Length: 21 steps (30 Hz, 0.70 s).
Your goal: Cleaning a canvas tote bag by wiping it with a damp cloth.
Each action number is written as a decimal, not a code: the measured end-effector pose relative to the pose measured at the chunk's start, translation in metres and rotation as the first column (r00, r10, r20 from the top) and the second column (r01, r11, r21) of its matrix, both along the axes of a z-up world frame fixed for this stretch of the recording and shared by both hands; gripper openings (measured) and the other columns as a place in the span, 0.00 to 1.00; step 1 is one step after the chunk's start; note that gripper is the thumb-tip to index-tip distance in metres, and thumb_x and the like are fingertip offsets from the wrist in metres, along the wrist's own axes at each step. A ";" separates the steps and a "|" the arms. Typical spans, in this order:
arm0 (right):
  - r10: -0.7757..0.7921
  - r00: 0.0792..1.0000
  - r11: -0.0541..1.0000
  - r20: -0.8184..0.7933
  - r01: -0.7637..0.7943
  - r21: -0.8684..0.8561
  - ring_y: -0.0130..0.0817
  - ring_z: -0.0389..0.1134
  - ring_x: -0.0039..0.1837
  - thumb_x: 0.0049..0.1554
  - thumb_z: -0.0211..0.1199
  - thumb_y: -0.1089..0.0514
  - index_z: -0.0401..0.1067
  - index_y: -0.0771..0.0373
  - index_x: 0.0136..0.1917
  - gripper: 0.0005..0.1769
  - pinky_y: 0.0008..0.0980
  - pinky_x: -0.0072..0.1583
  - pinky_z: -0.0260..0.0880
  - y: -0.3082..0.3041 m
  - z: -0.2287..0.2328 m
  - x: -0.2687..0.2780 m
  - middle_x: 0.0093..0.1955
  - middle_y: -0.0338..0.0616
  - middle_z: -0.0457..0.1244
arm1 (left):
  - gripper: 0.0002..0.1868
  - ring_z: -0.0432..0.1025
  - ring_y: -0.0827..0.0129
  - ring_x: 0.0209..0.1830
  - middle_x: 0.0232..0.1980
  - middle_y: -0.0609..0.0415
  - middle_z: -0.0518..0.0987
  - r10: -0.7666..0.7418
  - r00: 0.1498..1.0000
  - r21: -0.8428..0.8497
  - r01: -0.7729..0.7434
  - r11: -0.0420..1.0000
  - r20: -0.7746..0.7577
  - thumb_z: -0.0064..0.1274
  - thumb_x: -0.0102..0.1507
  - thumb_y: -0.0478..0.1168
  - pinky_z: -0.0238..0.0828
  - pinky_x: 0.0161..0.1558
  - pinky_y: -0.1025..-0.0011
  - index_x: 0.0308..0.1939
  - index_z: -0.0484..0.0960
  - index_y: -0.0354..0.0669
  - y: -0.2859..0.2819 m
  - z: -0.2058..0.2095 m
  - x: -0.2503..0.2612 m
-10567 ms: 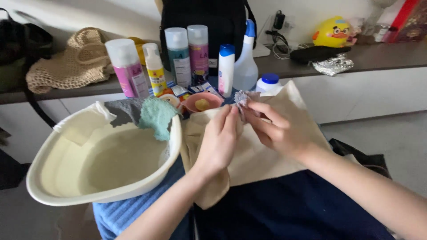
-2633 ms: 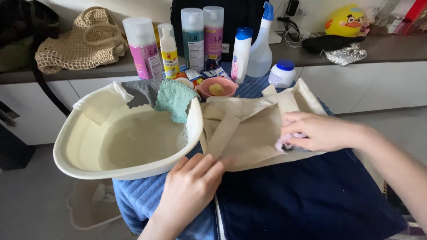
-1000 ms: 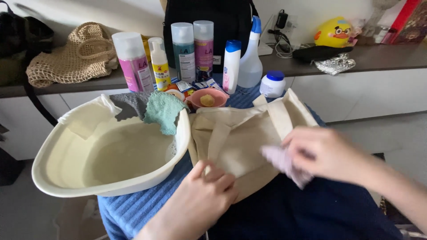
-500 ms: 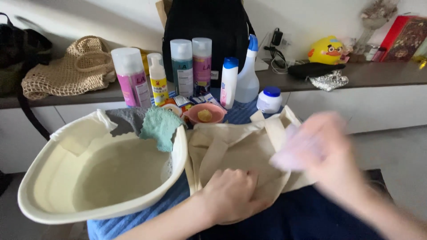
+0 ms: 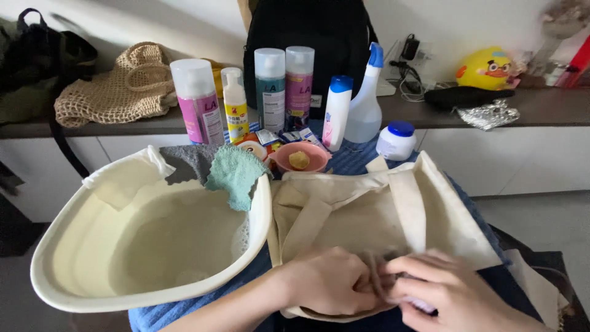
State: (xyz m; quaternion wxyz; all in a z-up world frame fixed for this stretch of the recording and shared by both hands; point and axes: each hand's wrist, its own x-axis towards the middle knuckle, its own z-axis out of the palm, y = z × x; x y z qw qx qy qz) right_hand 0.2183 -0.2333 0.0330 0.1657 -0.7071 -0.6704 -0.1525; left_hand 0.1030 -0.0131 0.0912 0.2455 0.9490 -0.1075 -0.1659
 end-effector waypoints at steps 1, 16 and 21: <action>0.002 1.000 1.000 -0.005 -0.002 0.001 0.33 0.72 0.49 0.49 0.68 0.57 0.79 0.49 0.39 0.03 0.36 0.53 0.72 0.001 0.002 0.003 0.55 0.31 0.70 | 0.30 0.74 0.53 0.33 0.30 0.46 0.77 0.002 1.000 0.001 -0.002 1.000 -0.005 0.42 0.63 0.65 0.66 0.35 0.58 0.21 0.69 0.44 0.000 -0.003 0.001; -0.255 0.949 0.957 0.185 0.275 -0.089 0.30 0.71 0.53 0.50 0.67 0.52 0.82 0.46 0.48 0.12 0.40 0.58 0.66 -0.012 -0.004 0.057 0.58 0.17 0.69 | 0.16 0.57 0.70 0.20 0.17 0.63 0.64 0.114 0.866 -0.412 0.113 0.904 0.488 0.52 0.55 0.43 0.60 0.29 0.68 0.18 0.61 0.51 -0.009 -0.030 0.002; -0.240 0.946 0.958 0.218 0.267 -0.103 0.30 0.72 0.56 0.54 0.63 0.53 0.79 0.47 0.51 0.11 0.41 0.51 0.71 0.012 0.008 0.060 0.59 0.20 0.68 | 0.18 0.55 0.76 0.21 0.19 0.65 0.61 0.055 0.845 -0.523 0.276 0.806 0.531 0.53 0.56 0.35 0.55 0.28 0.73 0.19 0.59 0.51 -0.007 -0.025 -0.004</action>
